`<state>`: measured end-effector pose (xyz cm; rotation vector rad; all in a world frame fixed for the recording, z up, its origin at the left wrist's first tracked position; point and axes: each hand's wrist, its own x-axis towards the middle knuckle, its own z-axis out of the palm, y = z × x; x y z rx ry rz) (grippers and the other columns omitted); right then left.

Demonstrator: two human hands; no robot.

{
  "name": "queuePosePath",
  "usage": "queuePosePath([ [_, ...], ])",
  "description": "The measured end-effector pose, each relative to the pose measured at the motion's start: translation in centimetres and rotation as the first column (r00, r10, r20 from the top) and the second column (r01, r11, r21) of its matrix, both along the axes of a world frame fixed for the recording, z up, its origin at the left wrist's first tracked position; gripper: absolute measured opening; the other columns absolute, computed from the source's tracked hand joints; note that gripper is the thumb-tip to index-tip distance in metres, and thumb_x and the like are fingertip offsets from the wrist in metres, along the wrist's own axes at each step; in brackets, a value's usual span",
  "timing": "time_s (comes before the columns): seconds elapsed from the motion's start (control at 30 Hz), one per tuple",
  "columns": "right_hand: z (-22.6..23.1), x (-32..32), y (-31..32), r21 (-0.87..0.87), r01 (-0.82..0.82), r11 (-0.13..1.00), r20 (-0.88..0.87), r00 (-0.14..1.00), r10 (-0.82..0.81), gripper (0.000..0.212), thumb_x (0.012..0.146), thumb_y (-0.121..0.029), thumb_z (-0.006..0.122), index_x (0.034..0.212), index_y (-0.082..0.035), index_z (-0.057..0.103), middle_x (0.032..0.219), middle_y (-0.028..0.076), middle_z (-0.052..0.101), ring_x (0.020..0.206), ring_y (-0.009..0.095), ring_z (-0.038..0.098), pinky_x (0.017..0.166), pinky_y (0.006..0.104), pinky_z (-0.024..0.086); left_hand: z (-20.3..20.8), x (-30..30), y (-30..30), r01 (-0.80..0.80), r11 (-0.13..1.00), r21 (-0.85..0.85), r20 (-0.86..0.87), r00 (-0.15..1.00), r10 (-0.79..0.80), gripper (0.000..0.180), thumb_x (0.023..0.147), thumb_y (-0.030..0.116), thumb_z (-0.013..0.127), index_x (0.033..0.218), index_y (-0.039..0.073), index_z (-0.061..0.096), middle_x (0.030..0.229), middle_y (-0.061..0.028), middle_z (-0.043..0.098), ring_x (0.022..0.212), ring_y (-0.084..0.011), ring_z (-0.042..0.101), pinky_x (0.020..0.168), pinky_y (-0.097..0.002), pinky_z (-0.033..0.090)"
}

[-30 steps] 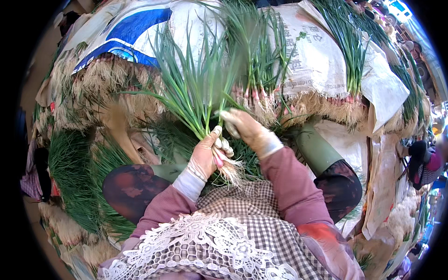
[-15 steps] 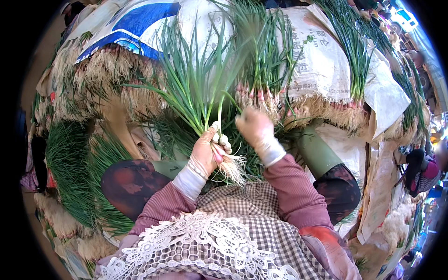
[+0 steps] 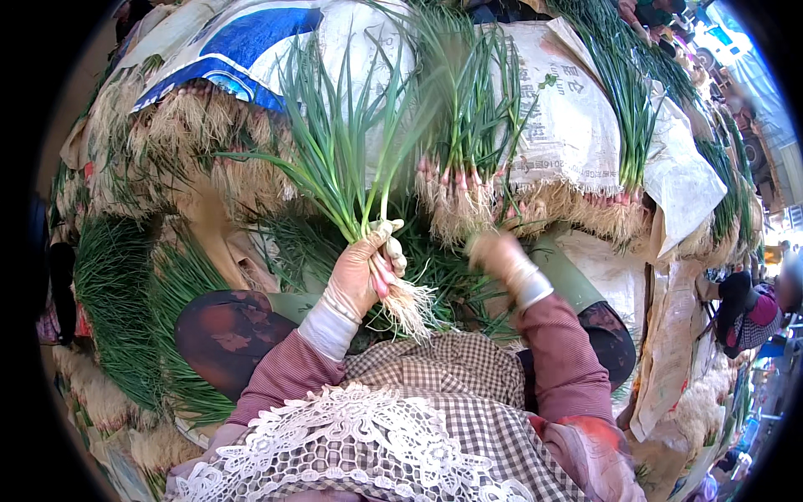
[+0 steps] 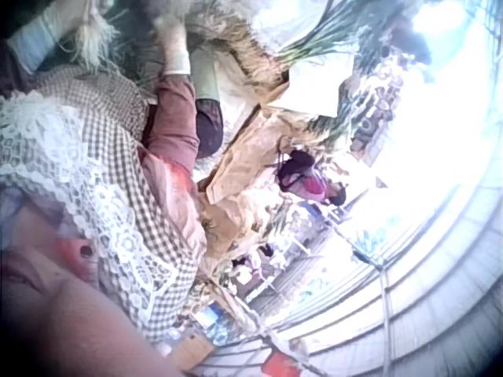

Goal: The person picks up bunches of green onions from a pile, removes individual onions to sort or trim them, and organizes them into bundles by hand.

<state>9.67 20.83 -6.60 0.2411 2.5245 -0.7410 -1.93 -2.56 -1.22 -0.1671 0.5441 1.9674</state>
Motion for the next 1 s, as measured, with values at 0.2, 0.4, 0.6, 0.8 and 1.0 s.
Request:
queuePosePath([
  [0.2, 5.0, -3.9, -5.9, 0.105, 0.442, 0.891, -0.198, 0.887, -0.416, 0.036, 0.076, -0.038, 0.049, 0.091, -0.006, 0.057, 0.089, 0.015, 0.058, 0.082, 0.030, 0.056, 0.074, 0.0368, 0.043, -1.0, 0.7, 0.4, 0.120, 0.983, -0.136, -0.023, 0.992, -0.124, 0.041, 0.082, 0.024, 0.049, 0.111, -0.004, 0.044, 0.056, -0.0013, 0.044, 0.062, -0.0175, 0.053, 0.055, -0.0297, 0.045],
  [0.4, 3.2, -11.2, -2.2, 0.334, 0.481, 0.811, -0.146, 0.876, -0.460, 0.035, 0.073, -0.039, 0.053, 0.087, -0.008, 0.057, 0.084, 0.015, 0.059, 0.079, 0.029, 0.057, 0.071, 0.0372, 0.042, 2.3, 0.9, 0.3, 0.178, 0.976, 0.129, -0.276, 0.951, -0.137, 0.017, 0.079, 0.018, 0.050, 0.077, 0.001, 0.050, 0.046, -0.0006, 0.040, 0.054, -0.0207, 0.049, 0.051, -0.0312, 0.040],
  [0.6, 7.3, -6.2, -7.4, -0.086, 0.395, 0.915, -0.284, 0.870, -0.402, 0.025, 0.077, -0.031, 0.051, 0.084, -0.007, 0.054, 0.077, 0.014, 0.058, 0.073, 0.030, 0.056, 0.067, 0.0367, 0.043, -0.4, -1.1, 0.8, -0.101, 0.958, -0.269, -0.230, 0.972, 0.038, 0.032, 0.085, 0.024, 0.044, 0.092, -0.005, 0.055, 0.092, -0.0171, 0.058, 0.064, -0.0183, 0.056, 0.081, -0.0320, 0.043],
  [0.8, 3.9, -4.2, -6.1, -0.525, 0.176, 0.833, 0.002, 0.979, -0.205, 0.026, 0.078, -0.029, 0.054, 0.091, -0.007, 0.052, 0.070, 0.002, 0.054, 0.065, 0.009, 0.051, 0.056, 0.0244, 0.041, -2.4, 0.7, 0.8, 0.041, 0.888, -0.459, -0.227, 0.961, -0.161, 0.024, 0.084, 0.017, 0.046, 0.089, -0.004, 0.056, 0.068, -0.0099, 0.058, 0.050, -0.0134, 0.053, 0.047, -0.0231, 0.045],
  [1.0, 4.1, -7.1, -10.5, -0.320, 0.437, 0.841, -0.519, 0.662, -0.541, 0.026, 0.081, -0.028, 0.047, 0.076, -0.004, 0.055, 0.069, 0.018, 0.054, 0.064, 0.033, 0.052, 0.057, 0.0376, 0.040, -2.1, 1.4, 1.4, -0.046, 0.960, -0.275, 0.002, 0.999, 0.048, 0.029, 0.079, 0.029, 0.055, 0.065, 0.005, 0.049, 0.058, -0.0064, 0.051, 0.048, -0.0171, 0.050, 0.046, -0.0279, 0.044],
])
